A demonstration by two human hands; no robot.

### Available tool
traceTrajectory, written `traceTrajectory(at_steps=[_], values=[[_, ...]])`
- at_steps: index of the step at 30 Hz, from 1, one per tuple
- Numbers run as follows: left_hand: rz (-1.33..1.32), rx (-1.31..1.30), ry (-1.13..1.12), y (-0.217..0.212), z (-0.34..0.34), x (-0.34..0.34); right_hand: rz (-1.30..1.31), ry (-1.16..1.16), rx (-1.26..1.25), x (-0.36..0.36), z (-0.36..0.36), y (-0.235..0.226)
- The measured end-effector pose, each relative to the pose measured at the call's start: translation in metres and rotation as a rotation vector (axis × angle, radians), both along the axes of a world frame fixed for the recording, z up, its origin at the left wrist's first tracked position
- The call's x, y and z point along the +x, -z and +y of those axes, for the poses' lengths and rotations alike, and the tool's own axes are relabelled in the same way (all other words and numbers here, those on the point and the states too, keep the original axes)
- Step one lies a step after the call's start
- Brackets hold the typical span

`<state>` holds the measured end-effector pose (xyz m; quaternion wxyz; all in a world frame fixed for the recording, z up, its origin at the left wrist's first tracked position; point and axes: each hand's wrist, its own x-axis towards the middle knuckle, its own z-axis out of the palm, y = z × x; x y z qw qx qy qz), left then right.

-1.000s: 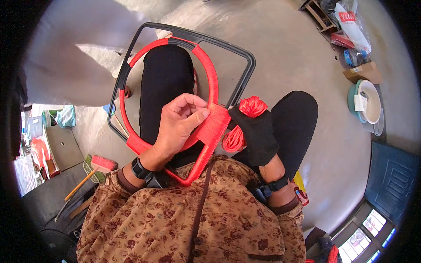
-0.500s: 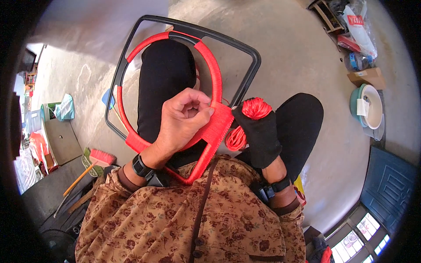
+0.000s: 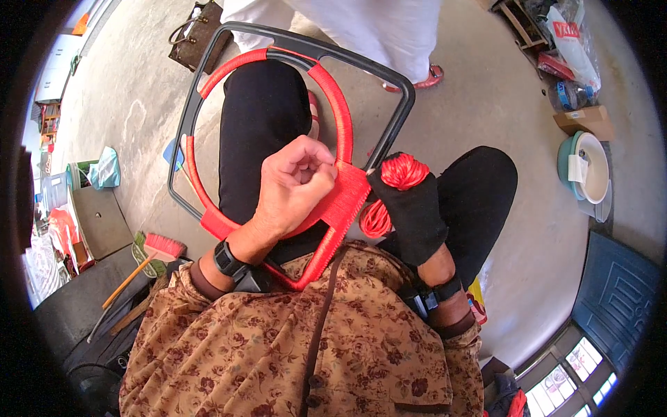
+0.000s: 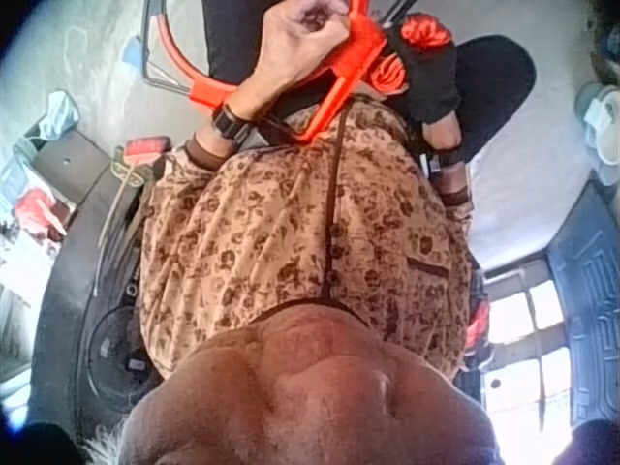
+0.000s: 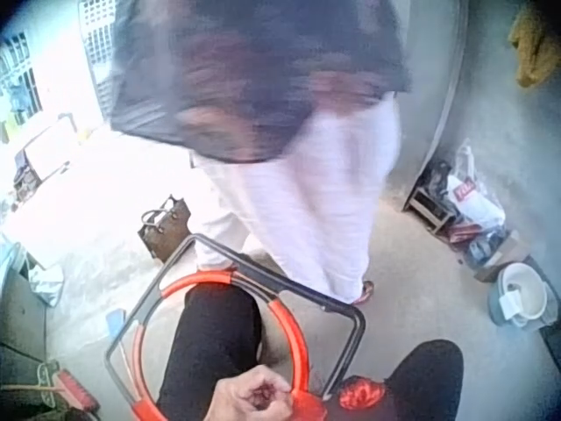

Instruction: The recorder is wrapping a red cord around a circular red and black frame, likely for furniture manufacturing.

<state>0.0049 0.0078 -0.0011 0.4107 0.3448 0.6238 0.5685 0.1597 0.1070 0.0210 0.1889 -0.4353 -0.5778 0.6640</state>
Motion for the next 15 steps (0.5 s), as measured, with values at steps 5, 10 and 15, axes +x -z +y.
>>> traceTrajectory(at_steps=[5,10,15], values=[[-0.019,0.044,-0.093,-0.002,0.001,0.000,-0.006,0.019,0.025,0.003,0.002,0.005],[0.234,0.046,-0.134,-0.003,0.003,0.002,-0.105,0.002,0.605,-0.002,0.014,-0.022],[0.371,0.052,-0.136,-0.007,0.004,-0.002,-0.078,-0.252,0.549,-0.024,0.039,-0.020]])
